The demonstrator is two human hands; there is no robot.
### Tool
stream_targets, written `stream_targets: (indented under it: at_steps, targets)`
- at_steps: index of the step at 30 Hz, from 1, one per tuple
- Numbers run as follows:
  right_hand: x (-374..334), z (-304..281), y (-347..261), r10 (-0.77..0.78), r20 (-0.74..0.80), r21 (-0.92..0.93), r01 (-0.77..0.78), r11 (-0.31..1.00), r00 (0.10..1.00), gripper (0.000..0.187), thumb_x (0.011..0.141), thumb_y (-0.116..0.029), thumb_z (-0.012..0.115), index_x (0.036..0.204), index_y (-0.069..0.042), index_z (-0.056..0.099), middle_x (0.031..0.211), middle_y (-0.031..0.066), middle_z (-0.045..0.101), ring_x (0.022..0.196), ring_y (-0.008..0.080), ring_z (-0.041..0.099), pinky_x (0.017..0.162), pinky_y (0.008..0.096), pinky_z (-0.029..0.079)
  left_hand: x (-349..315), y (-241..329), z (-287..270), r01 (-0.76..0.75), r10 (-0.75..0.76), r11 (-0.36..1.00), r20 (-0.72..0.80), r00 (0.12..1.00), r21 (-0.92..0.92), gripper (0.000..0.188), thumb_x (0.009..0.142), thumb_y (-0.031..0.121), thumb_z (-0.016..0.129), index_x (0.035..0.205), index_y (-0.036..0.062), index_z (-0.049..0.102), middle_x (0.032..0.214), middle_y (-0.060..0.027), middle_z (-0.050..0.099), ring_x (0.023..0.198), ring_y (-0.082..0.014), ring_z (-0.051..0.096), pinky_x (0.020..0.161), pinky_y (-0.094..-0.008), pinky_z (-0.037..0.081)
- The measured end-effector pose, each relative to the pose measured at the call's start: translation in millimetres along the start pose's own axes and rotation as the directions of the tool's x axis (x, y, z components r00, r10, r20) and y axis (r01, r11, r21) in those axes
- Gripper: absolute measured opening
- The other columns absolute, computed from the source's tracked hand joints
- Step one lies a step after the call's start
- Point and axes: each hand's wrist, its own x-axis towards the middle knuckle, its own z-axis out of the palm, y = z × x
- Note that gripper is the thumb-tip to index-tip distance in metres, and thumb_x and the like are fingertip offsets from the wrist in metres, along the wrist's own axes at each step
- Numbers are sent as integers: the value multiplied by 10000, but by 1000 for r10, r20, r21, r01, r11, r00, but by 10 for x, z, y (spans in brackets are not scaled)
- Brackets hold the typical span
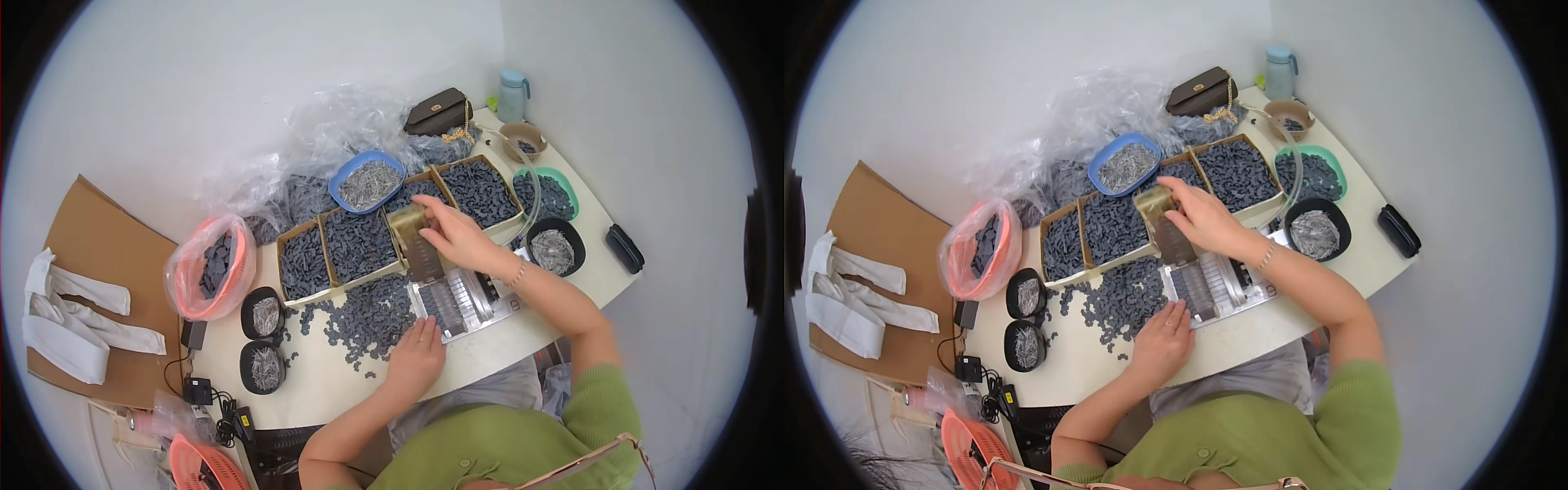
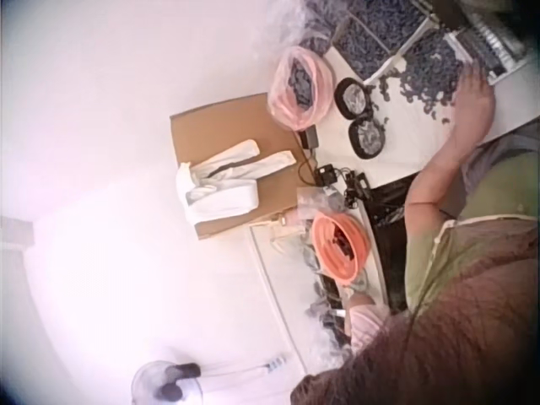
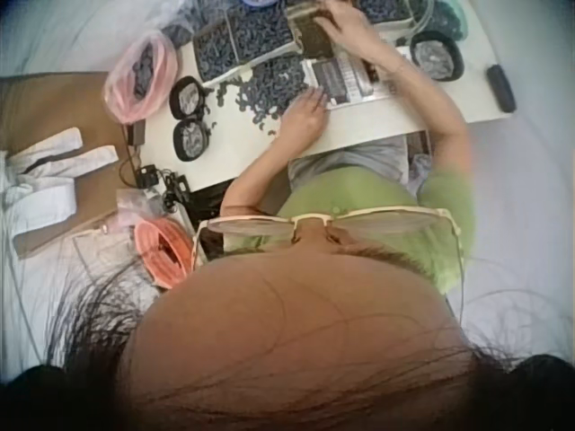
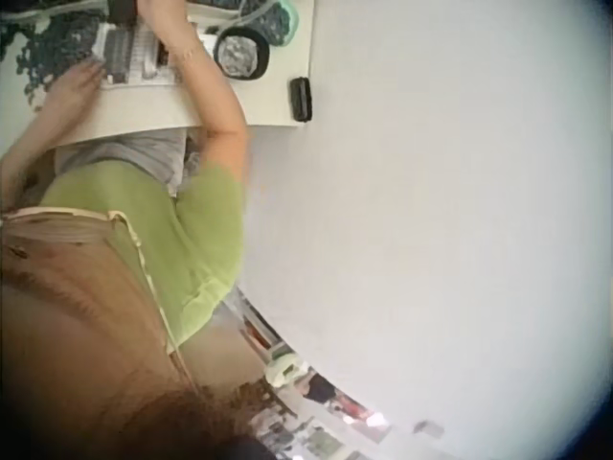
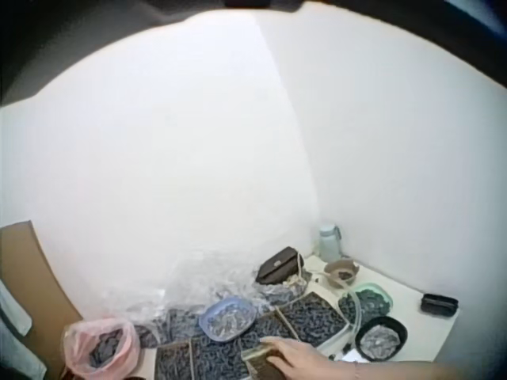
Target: The person picks up small grey and silver metal components from a table and places them into a sorting machine one at a time by hand.
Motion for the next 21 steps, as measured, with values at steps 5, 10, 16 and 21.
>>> stream_targets:
  at_steps: [5,10,16,21]
  targets:
    - [117,-90,259,-67,154,-315,113,942,986,535,855,-156,614,1346,-48,433,1309,240,475,1191,355,510,990,424,437,216,84,-46,-55,28,981,141,990,187,209,667,56,629,848,-49,641,938,-229,660,866,-292,662,756,-356,534]
    - [86,-824,551,262,94,-683,-129,719,961,253,830,-126,624,1082,-97,614,1017,130,627,963,317,618,801,441,505,430,22,-187,71,-64,997,385,921,-4,146,653,51,629,785,-10,618,778,-154,654,718,-251,654,648,-342,536]
    - [-8,-919,812,170,135,-628,-48,777,976,122,810,-147,653,921,-97,664,906,115,634,884,308,627,769,420,509,555,-791,-471,269,-344,865,-110,933,-423,103,783,29,625,877,23,583,739,-115,593,654,-241,611,590,-333,486]
    - [-31,-714,702,212,148,-629,-73,774,966,160,758,-184,714,870,-84,660,908,115,616,937,301,610,799,408,501,369,-2028,-991,493,-627,779,-459,630,-388,93,927,73,520,927,-17,545,711,-121,547,628,-182,497,599,-312,421]
